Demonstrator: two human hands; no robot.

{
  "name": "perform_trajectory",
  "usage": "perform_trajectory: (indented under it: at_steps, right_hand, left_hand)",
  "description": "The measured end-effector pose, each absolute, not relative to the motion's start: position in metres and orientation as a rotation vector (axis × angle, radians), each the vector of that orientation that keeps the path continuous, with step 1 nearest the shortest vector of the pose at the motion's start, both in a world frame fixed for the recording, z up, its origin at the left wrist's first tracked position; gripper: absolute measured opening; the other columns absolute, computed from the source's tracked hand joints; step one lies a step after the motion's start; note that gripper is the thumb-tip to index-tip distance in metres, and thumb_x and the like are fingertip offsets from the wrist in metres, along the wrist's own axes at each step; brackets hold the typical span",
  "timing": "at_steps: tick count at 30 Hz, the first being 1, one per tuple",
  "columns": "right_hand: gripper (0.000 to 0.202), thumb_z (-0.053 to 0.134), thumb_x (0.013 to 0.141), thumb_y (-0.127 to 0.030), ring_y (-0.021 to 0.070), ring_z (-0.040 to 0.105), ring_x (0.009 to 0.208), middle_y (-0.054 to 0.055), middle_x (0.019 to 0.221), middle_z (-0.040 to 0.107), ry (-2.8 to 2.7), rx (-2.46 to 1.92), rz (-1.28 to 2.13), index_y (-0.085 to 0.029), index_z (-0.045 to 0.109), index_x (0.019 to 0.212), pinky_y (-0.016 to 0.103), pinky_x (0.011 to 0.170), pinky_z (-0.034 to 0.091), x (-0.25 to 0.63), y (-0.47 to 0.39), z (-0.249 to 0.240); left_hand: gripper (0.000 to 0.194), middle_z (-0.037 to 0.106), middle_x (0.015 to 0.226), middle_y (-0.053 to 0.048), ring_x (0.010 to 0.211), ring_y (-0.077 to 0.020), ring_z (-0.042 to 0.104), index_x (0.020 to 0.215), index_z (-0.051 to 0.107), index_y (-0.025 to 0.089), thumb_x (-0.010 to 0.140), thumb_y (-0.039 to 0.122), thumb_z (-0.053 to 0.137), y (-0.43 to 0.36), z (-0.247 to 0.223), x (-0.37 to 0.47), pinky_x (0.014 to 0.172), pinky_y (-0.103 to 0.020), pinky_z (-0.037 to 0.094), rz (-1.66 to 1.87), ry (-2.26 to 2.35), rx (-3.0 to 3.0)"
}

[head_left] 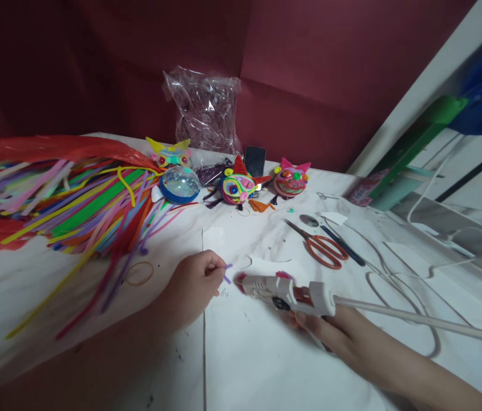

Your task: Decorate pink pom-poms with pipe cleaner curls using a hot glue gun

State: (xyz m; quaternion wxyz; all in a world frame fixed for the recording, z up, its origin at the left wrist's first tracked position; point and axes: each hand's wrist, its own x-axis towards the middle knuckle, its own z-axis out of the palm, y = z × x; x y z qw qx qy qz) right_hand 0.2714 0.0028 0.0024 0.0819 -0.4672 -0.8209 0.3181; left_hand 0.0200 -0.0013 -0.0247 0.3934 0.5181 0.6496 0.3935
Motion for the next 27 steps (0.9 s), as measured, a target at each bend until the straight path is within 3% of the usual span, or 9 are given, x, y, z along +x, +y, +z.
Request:
perform_trajectory:
  at_steps: [9,17,21,27]
  right_hand:
    - [0.042,0.039,0.091,-0.05,0.0224,0.062,0.075,0.006,0.081,0.069,-2.415,-1.417,0.949,-0.02,0.069,0.088,0.031,0.07,0.052,0.272,0.004,0.005]
    - [0.041,0.041,0.089,-0.052,0.0209,0.06,0.066,0.005,0.077,0.066,-2.29,-1.452,1.126,-0.02,0.068,0.087,0.03,0.059,0.052,0.282,0.005,0.009]
    - [0.037,0.049,0.085,-0.05,0.0231,0.062,0.075,0.005,0.081,0.07,-2.288,-1.441,1.04,-0.02,0.07,0.081,0.033,0.068,0.053,0.28,0.003,0.014]
    - [0.039,0.047,0.088,-0.051,0.0266,0.064,0.086,0.006,0.095,0.073,-2.383,-1.43,1.049,-0.022,0.072,0.093,0.037,0.082,0.051,0.281,0.002,0.018]
  left_hand:
    - [0.008,0.055,0.053,0.005,0.048,-0.0112,0.056,0.069,0.058,0.019,0.069,0.023,0.052,-0.001,-0.032,0.018,0.042,-0.018,0.031,1.024,1.635,1.317]
    - [0.008,0.054,0.048,0.006,0.036,-0.0066,0.041,0.071,0.059,0.019,0.072,0.024,0.052,0.001,-0.033,0.017,0.039,-0.017,0.026,1.019,1.626,1.303]
    - [0.009,0.054,0.048,0.006,0.036,-0.0069,0.042,0.072,0.06,0.019,0.071,0.026,0.054,0.001,-0.034,0.017,0.039,-0.017,0.026,1.014,1.645,1.305]
    - [0.01,0.054,0.046,0.006,0.035,-0.0069,0.04,0.071,0.06,0.019,0.07,0.026,0.053,0.001,-0.034,0.018,0.039,-0.018,0.026,1.015,1.645,1.289]
